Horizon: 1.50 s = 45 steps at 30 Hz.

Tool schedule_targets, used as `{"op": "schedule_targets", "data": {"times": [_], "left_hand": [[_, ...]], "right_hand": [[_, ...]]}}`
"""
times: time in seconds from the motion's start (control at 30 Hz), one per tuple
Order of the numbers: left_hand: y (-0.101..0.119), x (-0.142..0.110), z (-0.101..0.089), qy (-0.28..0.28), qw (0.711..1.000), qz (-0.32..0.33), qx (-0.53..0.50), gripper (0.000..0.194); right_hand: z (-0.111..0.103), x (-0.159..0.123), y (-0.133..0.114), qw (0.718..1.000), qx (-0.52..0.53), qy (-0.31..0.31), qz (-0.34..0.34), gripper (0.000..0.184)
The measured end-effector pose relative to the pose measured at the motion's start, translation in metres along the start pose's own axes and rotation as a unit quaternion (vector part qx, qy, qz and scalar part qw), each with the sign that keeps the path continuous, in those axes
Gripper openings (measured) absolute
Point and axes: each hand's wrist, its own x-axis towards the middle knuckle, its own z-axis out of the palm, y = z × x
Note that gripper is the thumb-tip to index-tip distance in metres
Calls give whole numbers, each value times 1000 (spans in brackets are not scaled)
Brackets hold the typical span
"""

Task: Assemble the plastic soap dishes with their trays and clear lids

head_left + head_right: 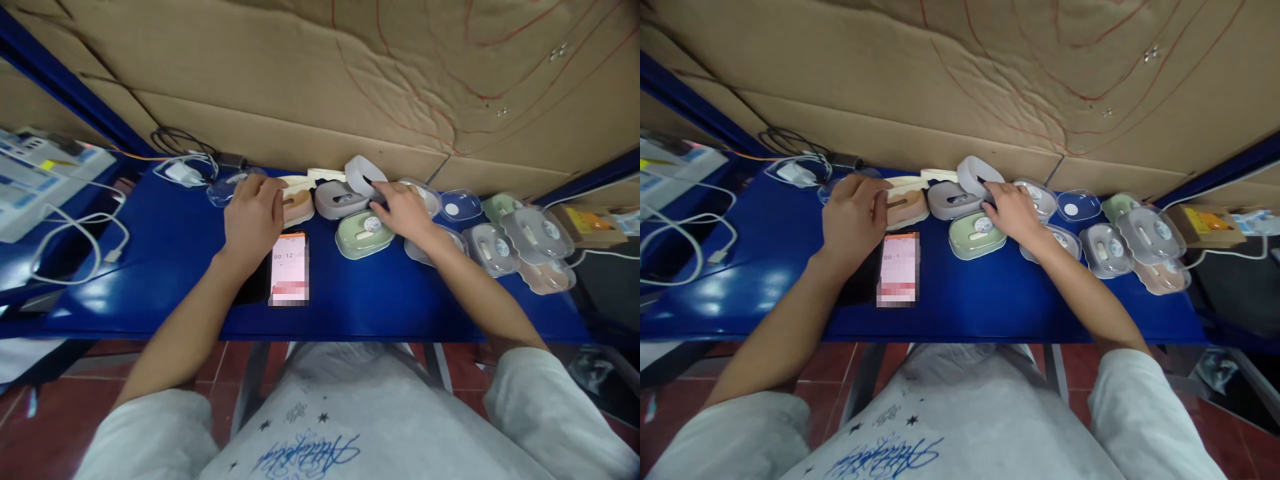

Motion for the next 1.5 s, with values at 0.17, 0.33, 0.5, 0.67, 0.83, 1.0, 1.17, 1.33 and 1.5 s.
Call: {"op": "schedule_targets", "data": {"times": [0.17,0.33,0.5,0.67,0.83,1.0,1.17,1.33,1.5], "left_hand": [[14,-3,-23,12,1000,15,-13,30],[43,-25,-47,39,989,123,-73,22],[82,-59,-39,-83,911,373,-154,17],[95,-78,-17,-197,854,470,-108,7],[89,-79,-8,-128,846,516,-42,19],[90,-74,-10,-87,857,508,-12,36],[87,-69,-6,-141,861,488,-20,38],[86,-71,-2,-161,864,476,-33,16],[86,-71,0,-159,856,491,-12,16]], "right_hand": [[2,15,-2,999,7,25,41,31],[-31,-52,1,973,66,222,18,36],[-42,-145,-8,946,80,315,-10,34],[-5,-204,-36,970,115,208,-47,61],[17,-214,-55,981,120,147,-37,73],[20,-208,-62,983,123,107,-79,69],[23,-206,-71,983,128,95,-85,65],[22,-205,-74,984,134,52,-103,75],[20,-203,-74,982,129,76,-115,78]]}}
